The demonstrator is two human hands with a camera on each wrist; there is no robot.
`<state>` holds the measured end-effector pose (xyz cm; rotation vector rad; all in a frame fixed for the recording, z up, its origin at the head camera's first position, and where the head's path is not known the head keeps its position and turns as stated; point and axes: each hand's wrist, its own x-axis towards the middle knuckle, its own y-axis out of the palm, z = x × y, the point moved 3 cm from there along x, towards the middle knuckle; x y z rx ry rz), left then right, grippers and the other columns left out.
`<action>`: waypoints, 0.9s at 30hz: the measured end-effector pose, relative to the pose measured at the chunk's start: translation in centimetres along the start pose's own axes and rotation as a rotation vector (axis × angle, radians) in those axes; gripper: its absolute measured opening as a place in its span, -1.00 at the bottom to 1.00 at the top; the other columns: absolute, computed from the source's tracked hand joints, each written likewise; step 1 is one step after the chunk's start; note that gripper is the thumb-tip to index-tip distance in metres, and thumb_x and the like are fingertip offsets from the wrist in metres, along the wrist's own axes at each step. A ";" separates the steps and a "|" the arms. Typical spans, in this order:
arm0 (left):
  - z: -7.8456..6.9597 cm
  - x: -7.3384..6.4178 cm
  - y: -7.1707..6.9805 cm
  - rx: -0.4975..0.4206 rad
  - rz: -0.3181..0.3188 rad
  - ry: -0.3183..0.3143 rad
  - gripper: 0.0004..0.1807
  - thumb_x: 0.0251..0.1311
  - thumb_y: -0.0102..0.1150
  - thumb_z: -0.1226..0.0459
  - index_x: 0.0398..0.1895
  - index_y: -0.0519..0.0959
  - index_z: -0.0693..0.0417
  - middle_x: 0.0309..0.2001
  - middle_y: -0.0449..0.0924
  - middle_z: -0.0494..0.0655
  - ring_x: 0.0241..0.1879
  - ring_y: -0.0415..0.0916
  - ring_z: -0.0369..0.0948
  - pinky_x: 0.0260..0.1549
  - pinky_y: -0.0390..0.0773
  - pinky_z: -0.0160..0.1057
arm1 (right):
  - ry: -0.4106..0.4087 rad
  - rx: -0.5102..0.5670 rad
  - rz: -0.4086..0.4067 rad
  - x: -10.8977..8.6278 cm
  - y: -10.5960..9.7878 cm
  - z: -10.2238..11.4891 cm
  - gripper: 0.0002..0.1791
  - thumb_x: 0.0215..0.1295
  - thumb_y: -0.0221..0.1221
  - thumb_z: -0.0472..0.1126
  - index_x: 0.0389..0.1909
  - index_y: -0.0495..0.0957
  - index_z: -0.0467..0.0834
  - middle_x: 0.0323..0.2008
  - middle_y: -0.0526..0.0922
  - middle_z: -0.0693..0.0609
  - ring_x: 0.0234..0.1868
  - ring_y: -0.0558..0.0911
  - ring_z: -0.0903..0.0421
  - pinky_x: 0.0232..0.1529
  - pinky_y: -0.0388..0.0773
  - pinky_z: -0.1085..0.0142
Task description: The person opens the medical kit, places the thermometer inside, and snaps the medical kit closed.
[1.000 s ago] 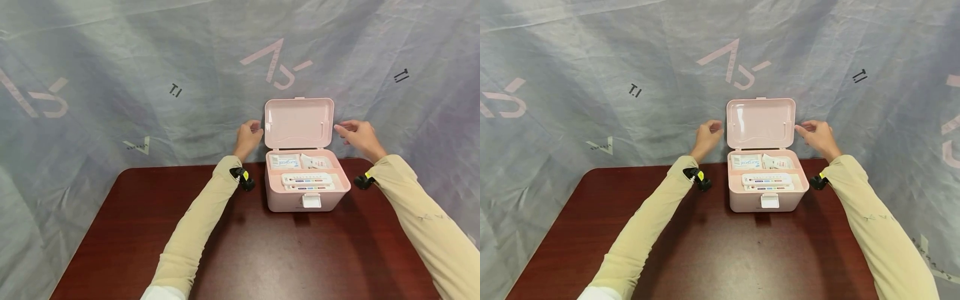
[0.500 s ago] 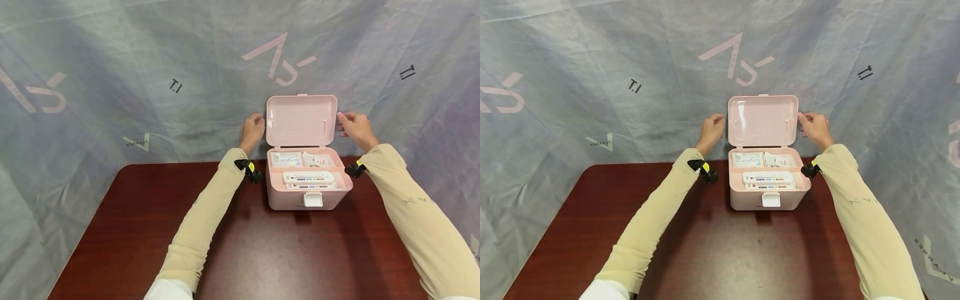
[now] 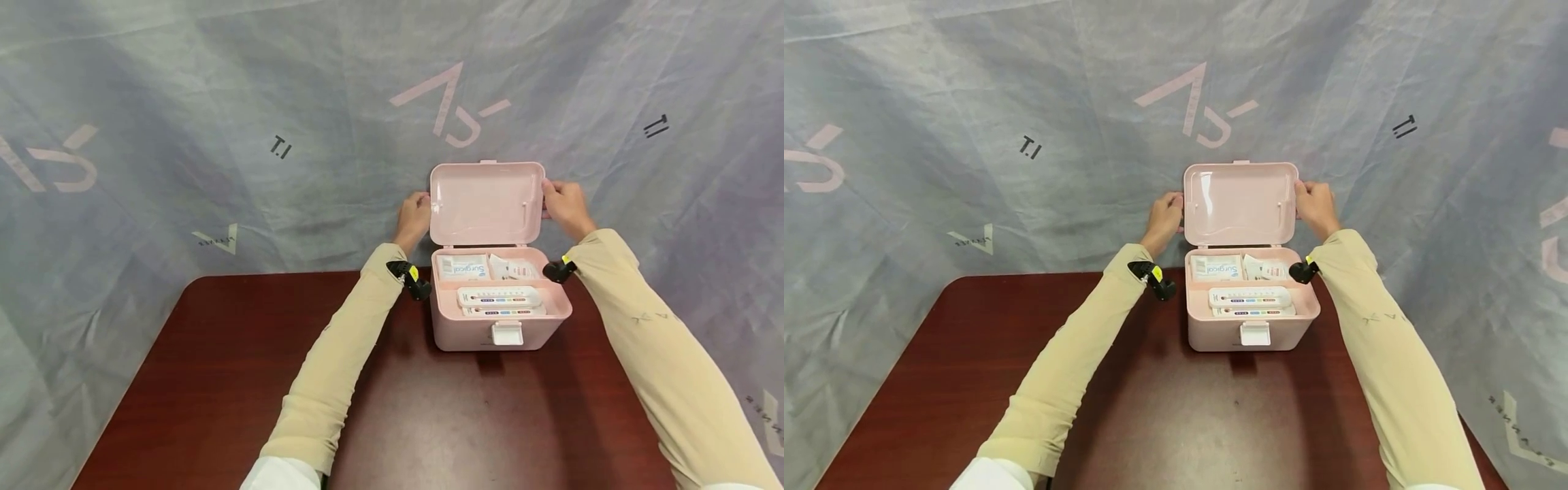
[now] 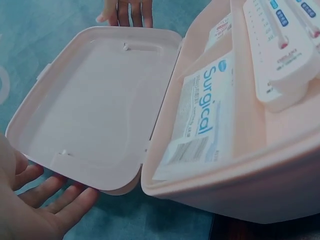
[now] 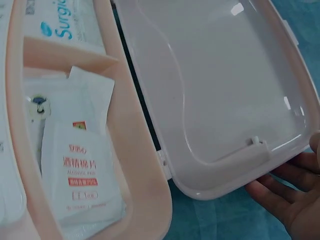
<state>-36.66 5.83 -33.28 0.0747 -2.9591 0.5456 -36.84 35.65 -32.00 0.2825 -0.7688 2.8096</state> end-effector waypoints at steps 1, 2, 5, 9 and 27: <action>0.0 0.0 0.0 -0.017 0.000 -0.007 -0.61 0.46 -0.21 0.15 0.20 0.46 0.06 0.05 0.52 0.01 -0.10 0.51 -0.13 -0.19 0.53 -0.23 | 0.010 -0.014 -0.007 0.0 0.0 0.2 -0.34 0.40 -0.09 0.16 0.18 0.45 -0.33 -0.16 0.59 -0.31 -0.31 0.65 0.02 -0.24 0.62 0.20; 0.0 0.0 0.0 -0.035 0.003 -0.012 -0.61 0.46 -0.22 0.14 0.19 0.46 0.06 0.05 0.52 0.01 -0.13 0.51 -0.12 -0.23 0.55 -0.23 | 0.018 -0.026 -0.014 -0.1 0.0 0.4 -0.35 0.41 -0.11 0.16 0.18 0.45 -0.32 -0.15 0.58 -0.30 -0.30 0.64 0.02 -0.24 0.62 0.20; -0.1 0.0 0.1 -0.080 0.016 -0.027 -0.60 0.46 -0.22 0.13 0.20 0.45 0.06 0.04 0.50 0.01 -0.17 0.51 -0.14 -0.33 0.58 -0.24 | 0.043 -0.112 -0.051 -1.2 -0.1 2.2 -0.34 0.46 -0.22 0.12 0.19 0.41 -0.37 -0.10 0.54 -0.37 -0.29 0.63 0.02 -0.25 0.62 0.25; -0.3 0.0 0.1 -0.115 0.021 -0.045 -0.60 0.46 -0.22 0.12 0.21 0.45 0.05 0.05 0.49 0.00 -0.14 0.50 -0.15 -0.33 0.59 -0.23 | 0.049 -0.087 -0.043 -1.5 -0.4 2.8 -0.35 0.48 -0.25 0.08 0.19 0.38 -0.42 -0.09 0.52 -0.40 -0.40 0.62 0.18 -0.37 0.60 0.41; -1.7 -0.5 -0.4 -0.158 0.021 -0.058 -0.57 0.43 -0.20 0.02 0.15 0.49 0.02 -0.06 0.52 0.01 -0.16 0.51 -0.11 -0.30 0.62 -0.10 | 0.157 0.171 -0.054 -2.3 -2.2 4.3 -0.23 0.37 -0.10 0.18 0.18 0.32 -0.49 -0.32 0.56 -0.03 -0.40 0.67 0.23 -0.28 0.61 0.33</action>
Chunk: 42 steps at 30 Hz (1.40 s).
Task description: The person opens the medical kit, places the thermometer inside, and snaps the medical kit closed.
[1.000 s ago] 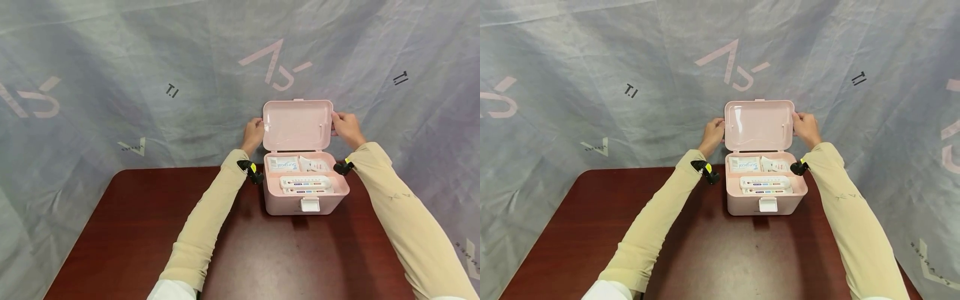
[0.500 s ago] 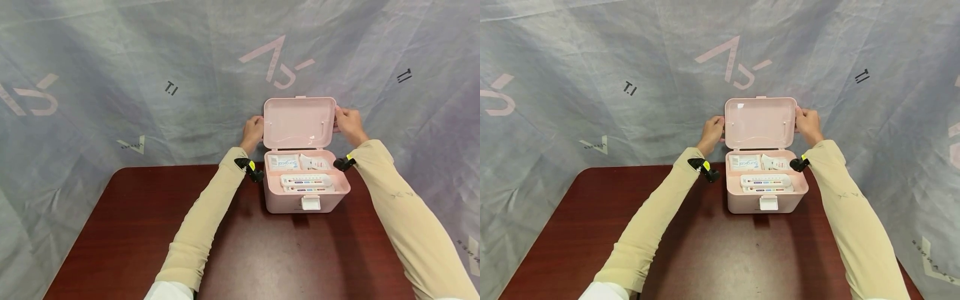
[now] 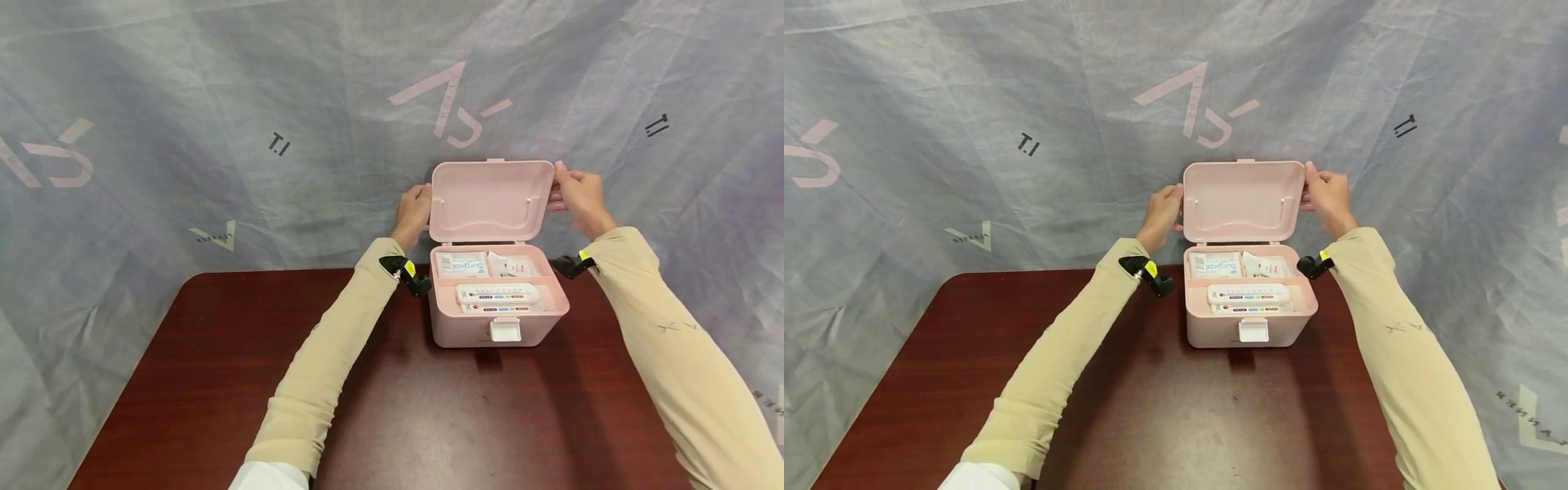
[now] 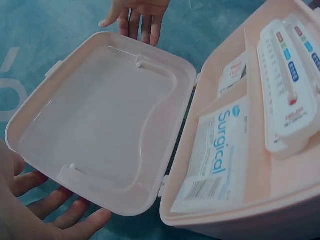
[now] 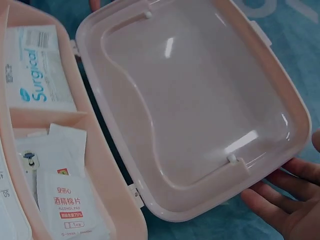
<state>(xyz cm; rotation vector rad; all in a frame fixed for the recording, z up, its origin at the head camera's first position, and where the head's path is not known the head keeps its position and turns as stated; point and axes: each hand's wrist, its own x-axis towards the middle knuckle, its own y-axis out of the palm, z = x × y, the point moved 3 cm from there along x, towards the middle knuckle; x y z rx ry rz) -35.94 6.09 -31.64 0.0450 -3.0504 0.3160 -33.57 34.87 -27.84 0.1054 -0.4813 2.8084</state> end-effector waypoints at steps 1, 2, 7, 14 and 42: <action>-0.1 0.0 0.0 -0.002 -0.001 0.002 -0.57 0.43 -0.20 0.02 0.15 0.50 0.02 -0.07 0.52 0.01 -0.16 0.50 -0.11 -0.29 0.62 -0.09 | 0.001 0.006 0.007 -0.1 -0.1 0.0 -0.23 0.36 -0.10 0.18 0.18 0.31 -0.48 -0.30 0.56 -0.05 -0.39 0.67 0.22 -0.28 0.61 0.32; -0.1 0.0 0.0 -0.006 -0.003 0.004 -0.57 0.43 -0.19 0.02 0.14 0.50 0.02 -0.07 0.52 0.01 -0.15 0.50 -0.11 -0.28 0.62 -0.08 | 0.001 0.007 0.015 -0.1 -0.1 0.1 -0.23 0.35 -0.09 0.19 0.18 0.31 -0.47 -0.28 0.55 -0.05 -0.39 0.67 0.22 -0.27 0.61 0.31; -0.5 -0.4 -0.1 0.002 0.000 0.034 -0.57 0.42 -0.17 0.00 0.13 0.51 0.02 -0.07 0.53 -0.01 -0.14 0.50 -0.13 -0.25 0.61 -0.13 | 0.003 0.049 0.052 -0.4 -0.6 0.1 -0.28 0.31 -0.02 0.19 0.12 0.31 -0.40 -0.27 0.55 -0.07 -0.39 0.70 0.18 -0.27 0.61 0.30; -1.0 -0.9 -0.2 0.006 0.000 0.081 -0.52 0.40 -0.17 -0.05 0.11 0.51 0.06 -0.07 0.52 -0.01 -0.14 0.51 -0.11 -0.25 0.59 -0.21 | 0.006 0.046 0.074 -0.8 -0.9 0.2 -0.34 0.27 0.00 0.23 0.06 0.34 -0.28 -0.19 0.52 -0.10 -0.33 0.70 0.16 -0.21 0.60 0.29; -2.0 -2.3 -1.3 0.092 -0.056 0.181 -0.58 0.33 -0.04 -0.08 -0.02 0.56 -0.01 -0.11 0.57 -0.15 -0.11 0.48 -0.24 -0.12 0.47 -0.25 | -0.090 -0.025 0.105 -2.2 -1.5 1.2 -0.26 0.24 0.09 0.18 0.15 0.38 -0.39 -0.23 0.54 0.01 -0.29 0.65 0.25 -0.27 0.59 0.42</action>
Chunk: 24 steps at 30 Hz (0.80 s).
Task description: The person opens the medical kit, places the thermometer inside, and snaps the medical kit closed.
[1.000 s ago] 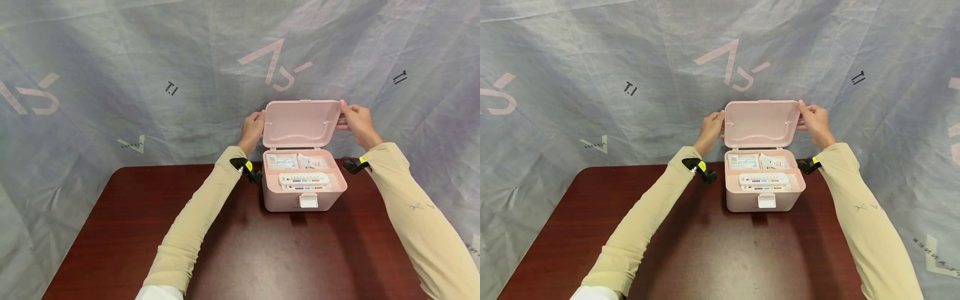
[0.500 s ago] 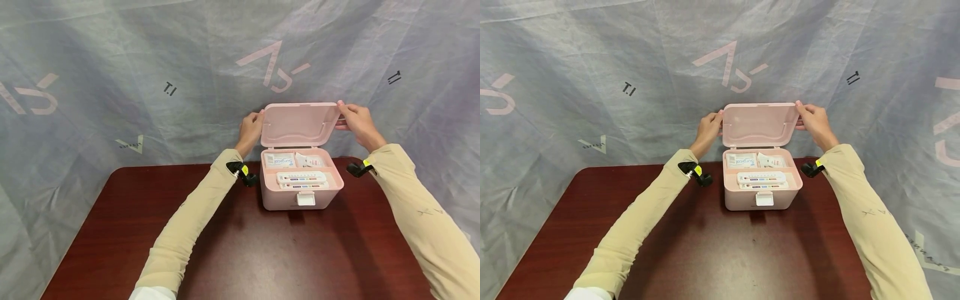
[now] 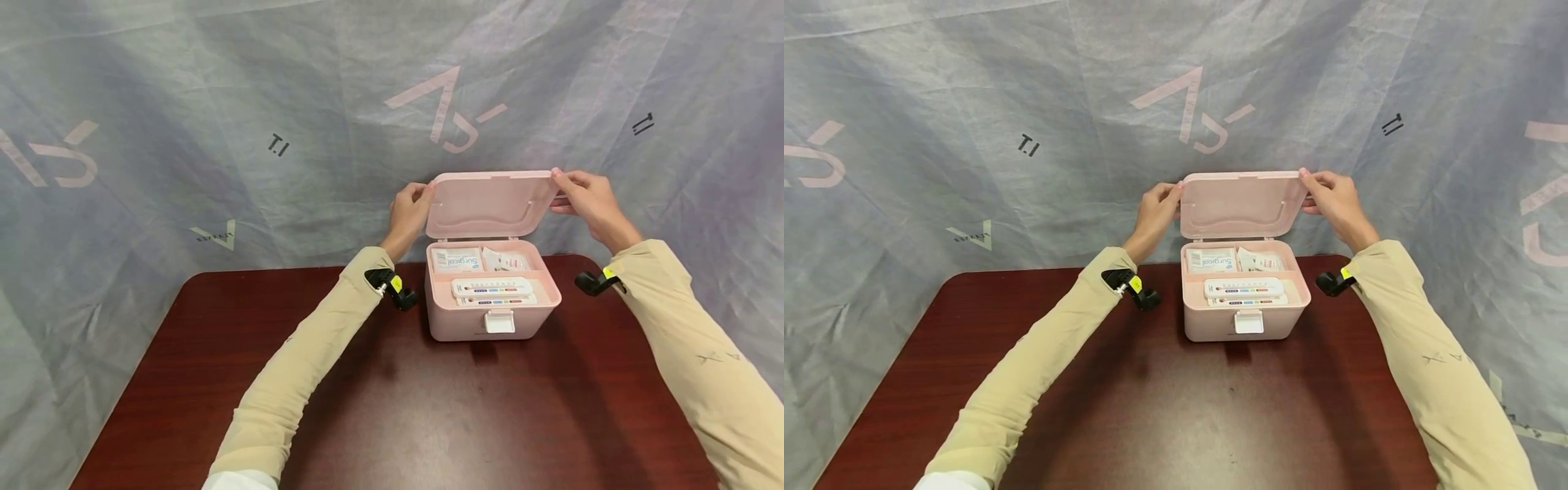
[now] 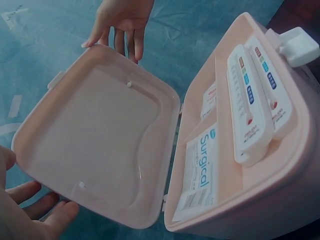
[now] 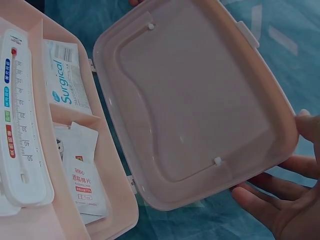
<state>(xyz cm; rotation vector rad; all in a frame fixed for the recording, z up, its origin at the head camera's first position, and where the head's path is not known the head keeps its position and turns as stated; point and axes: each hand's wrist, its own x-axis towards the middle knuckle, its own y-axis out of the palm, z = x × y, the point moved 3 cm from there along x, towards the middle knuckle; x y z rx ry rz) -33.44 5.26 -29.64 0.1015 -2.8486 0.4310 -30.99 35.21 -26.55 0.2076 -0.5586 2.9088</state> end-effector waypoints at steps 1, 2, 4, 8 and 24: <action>-0.1 -0.1 -0.1 -0.002 0.000 0.001 -0.59 0.33 -0.04 -0.07 -0.02 0.56 0.00 -0.11 0.57 -0.15 -0.11 0.48 -0.23 -0.12 0.47 -0.24 | -0.002 -0.014 -0.001 0.0 0.0 0.0 -0.27 0.24 0.09 0.18 0.15 0.38 -0.38 -0.21 0.54 -0.01 -0.28 0.65 0.25 -0.27 0.58 0.42; -0.1 -0.1 -0.1 -0.003 0.002 0.003 -0.59 0.33 -0.03 -0.06 -0.02 0.56 0.00 -0.11 0.57 -0.15 -0.11 0.48 -0.23 -0.12 0.47 -0.24 | 0.000 -0.022 -0.001 -0.1 0.0 0.0 -0.27 0.23 0.10 0.18 0.16 0.38 -0.37 -0.19 0.53 -0.03 -0.28 0.65 0.24 -0.26 0.59 0.42; -0.2 -0.2 -0.2 -0.011 0.004 0.005 -0.61 0.33 -0.02 -0.04 -0.02 0.55 0.01 -0.11 0.56 -0.15 -0.11 0.48 -0.23 -0.12 0.47 -0.25 | -0.001 -0.053 0.001 -0.1 0.1 0.1 -0.26 0.23 0.10 0.18 0.18 0.38 -0.35 -0.14 0.52 -0.07 -0.26 0.64 0.24 -0.25 0.58 0.42; -0.4 -0.3 -0.3 -0.024 0.002 0.024 -0.65 0.32 0.03 0.00 -0.04 0.56 0.02 -0.14 0.57 -0.14 -0.14 0.49 -0.24 -0.15 0.48 -0.26 | -0.008 -0.077 0.009 -0.3 0.1 0.1 -0.27 0.23 0.11 0.17 0.18 0.38 -0.34 -0.06 0.49 -0.16 -0.25 0.64 0.23 -0.23 0.58 0.41; -0.7 -0.8 -0.3 -0.074 0.008 0.044 -0.68 0.27 0.12 0.03 -0.06 0.55 0.01 -0.17 0.57 -0.16 -0.17 0.50 -0.27 -0.18 0.50 -0.29 | -0.054 -0.072 -0.037 -1.0 -0.2 0.1 -0.41 0.22 0.19 0.08 0.06 0.46 -0.31 -0.19 0.57 0.00 -0.31 0.63 0.26 -0.33 0.57 0.49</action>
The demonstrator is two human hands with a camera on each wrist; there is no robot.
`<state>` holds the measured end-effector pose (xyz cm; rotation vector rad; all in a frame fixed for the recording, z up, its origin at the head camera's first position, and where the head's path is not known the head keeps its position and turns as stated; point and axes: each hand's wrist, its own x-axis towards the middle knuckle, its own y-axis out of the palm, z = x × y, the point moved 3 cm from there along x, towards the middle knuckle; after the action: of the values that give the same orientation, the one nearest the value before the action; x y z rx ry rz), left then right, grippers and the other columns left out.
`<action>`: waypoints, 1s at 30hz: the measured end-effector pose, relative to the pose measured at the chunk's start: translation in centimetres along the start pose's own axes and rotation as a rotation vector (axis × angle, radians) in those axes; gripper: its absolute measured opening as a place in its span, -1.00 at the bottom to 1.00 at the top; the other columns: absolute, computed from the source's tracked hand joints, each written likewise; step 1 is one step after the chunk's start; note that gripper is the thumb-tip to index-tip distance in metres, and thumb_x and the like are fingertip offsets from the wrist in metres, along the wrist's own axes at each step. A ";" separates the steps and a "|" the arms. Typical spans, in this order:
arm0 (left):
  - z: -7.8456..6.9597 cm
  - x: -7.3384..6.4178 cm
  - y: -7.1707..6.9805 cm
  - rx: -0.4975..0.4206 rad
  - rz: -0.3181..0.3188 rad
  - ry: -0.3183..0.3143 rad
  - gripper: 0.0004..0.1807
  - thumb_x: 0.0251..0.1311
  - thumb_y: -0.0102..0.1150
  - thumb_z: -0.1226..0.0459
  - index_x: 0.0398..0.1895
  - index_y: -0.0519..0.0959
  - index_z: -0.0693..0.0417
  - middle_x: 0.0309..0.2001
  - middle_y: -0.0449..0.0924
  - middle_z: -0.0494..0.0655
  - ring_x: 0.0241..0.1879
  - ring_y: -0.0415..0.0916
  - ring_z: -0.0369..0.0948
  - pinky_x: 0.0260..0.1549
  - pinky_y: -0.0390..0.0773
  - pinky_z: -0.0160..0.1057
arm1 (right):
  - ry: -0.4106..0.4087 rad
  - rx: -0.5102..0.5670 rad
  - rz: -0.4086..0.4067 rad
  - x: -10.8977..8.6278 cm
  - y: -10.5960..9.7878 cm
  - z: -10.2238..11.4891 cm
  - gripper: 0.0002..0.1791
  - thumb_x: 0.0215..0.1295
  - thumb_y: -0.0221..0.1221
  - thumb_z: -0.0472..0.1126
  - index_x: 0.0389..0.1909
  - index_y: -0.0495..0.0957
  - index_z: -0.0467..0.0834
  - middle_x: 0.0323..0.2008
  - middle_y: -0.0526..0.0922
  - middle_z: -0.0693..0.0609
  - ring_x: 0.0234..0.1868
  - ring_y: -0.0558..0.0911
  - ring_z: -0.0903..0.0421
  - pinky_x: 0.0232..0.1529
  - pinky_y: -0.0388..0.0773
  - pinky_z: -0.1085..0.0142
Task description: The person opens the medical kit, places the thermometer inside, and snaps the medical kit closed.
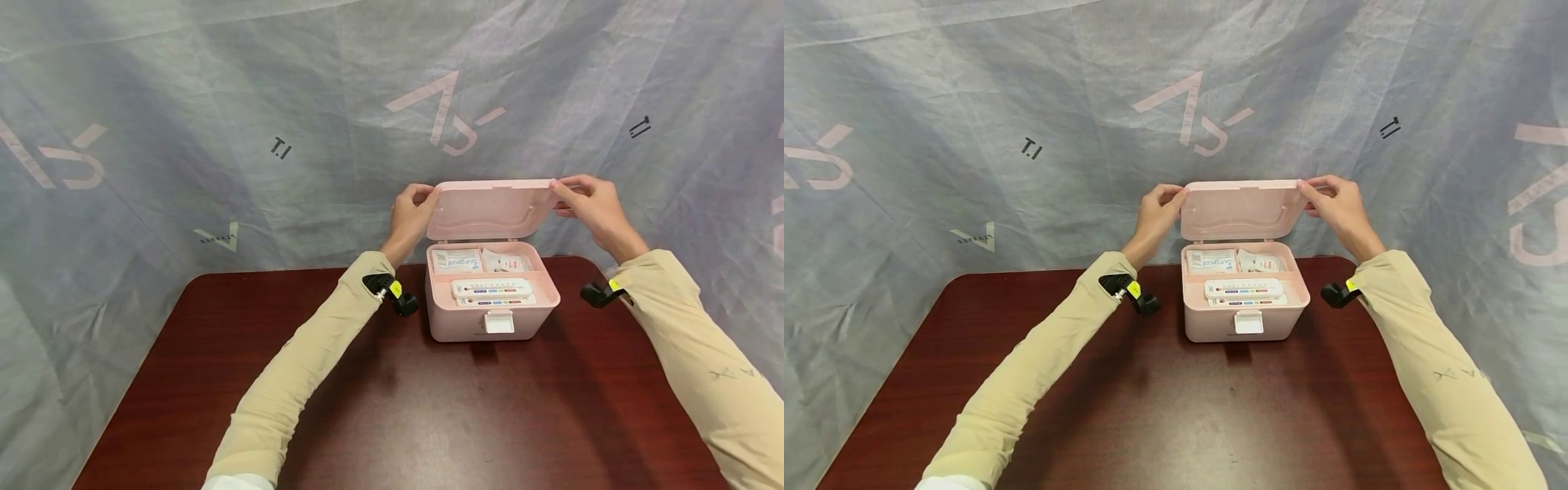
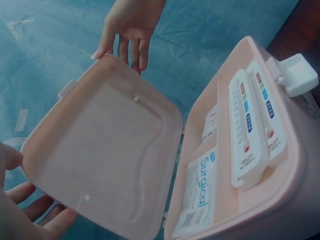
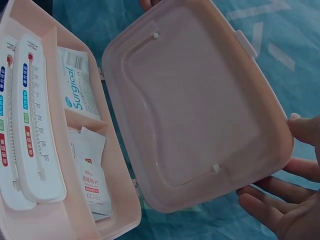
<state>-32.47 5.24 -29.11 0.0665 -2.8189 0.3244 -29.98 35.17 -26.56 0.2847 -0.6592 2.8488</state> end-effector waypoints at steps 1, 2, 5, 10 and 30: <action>0.0 -0.1 0.0 -0.004 0.001 0.005 -0.68 0.27 0.12 0.03 -0.06 0.55 0.01 -0.17 0.57 -0.16 -0.17 0.50 -0.28 -0.18 0.50 -0.29 | -0.005 0.005 -0.005 0.0 0.0 0.0 -0.42 0.22 0.20 0.07 0.06 0.47 -0.31 -0.20 0.58 0.02 -0.31 0.63 0.26 -0.33 0.57 0.49; -0.1 -0.1 0.0 -0.007 0.003 0.010 -0.68 0.27 0.12 0.04 -0.05 0.55 0.02 -0.17 0.57 -0.16 -0.17 0.51 -0.28 -0.18 0.50 -0.30 | -0.014 0.004 -0.011 -0.1 0.0 0.0 -0.42 0.22 0.20 0.07 0.05 0.47 -0.32 -0.22 0.59 0.03 -0.31 0.64 0.26 -0.32 0.57 0.49; -0.1 -0.2 0.0 -0.010 0.010 0.024 -0.69 0.27 0.12 0.05 -0.05 0.55 0.02 -0.18 0.58 -0.16 -0.19 0.51 -0.29 -0.20 0.50 -0.31 | -0.030 0.008 -0.026 -0.1 -0.1 -0.1 -0.45 0.21 0.22 0.05 0.02 0.48 -0.32 -0.25 0.59 0.06 -0.33 0.63 0.26 -0.34 0.57 0.50; -0.2 -0.2 -0.1 -0.008 0.007 0.033 -0.70 0.27 0.13 0.07 -0.05 0.55 0.03 -0.18 0.59 -0.17 -0.19 0.52 -0.29 -0.20 0.50 -0.32 | -0.036 0.018 -0.042 -0.1 0.0 -0.2 -0.48 0.18 0.24 0.04 -0.01 0.51 -0.29 -0.28 0.60 0.08 -0.34 0.63 0.25 -0.36 0.56 0.52; -0.2 -0.7 -0.2 -0.008 0.008 0.063 -0.71 0.25 0.16 0.09 -0.07 0.56 0.05 -0.19 0.60 -0.14 -0.16 0.51 -0.29 -0.17 0.48 -0.36 | -0.066 0.188 -0.062 -0.7 -0.3 -0.1 -0.66 0.09 0.35 -0.12 -0.14 0.64 -0.23 -0.40 0.66 0.20 -0.37 0.66 0.25 -0.34 0.57 0.49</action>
<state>-31.73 5.11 -29.12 0.0421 -2.7591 0.3119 -29.27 35.34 -26.65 0.4219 -0.3861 2.8550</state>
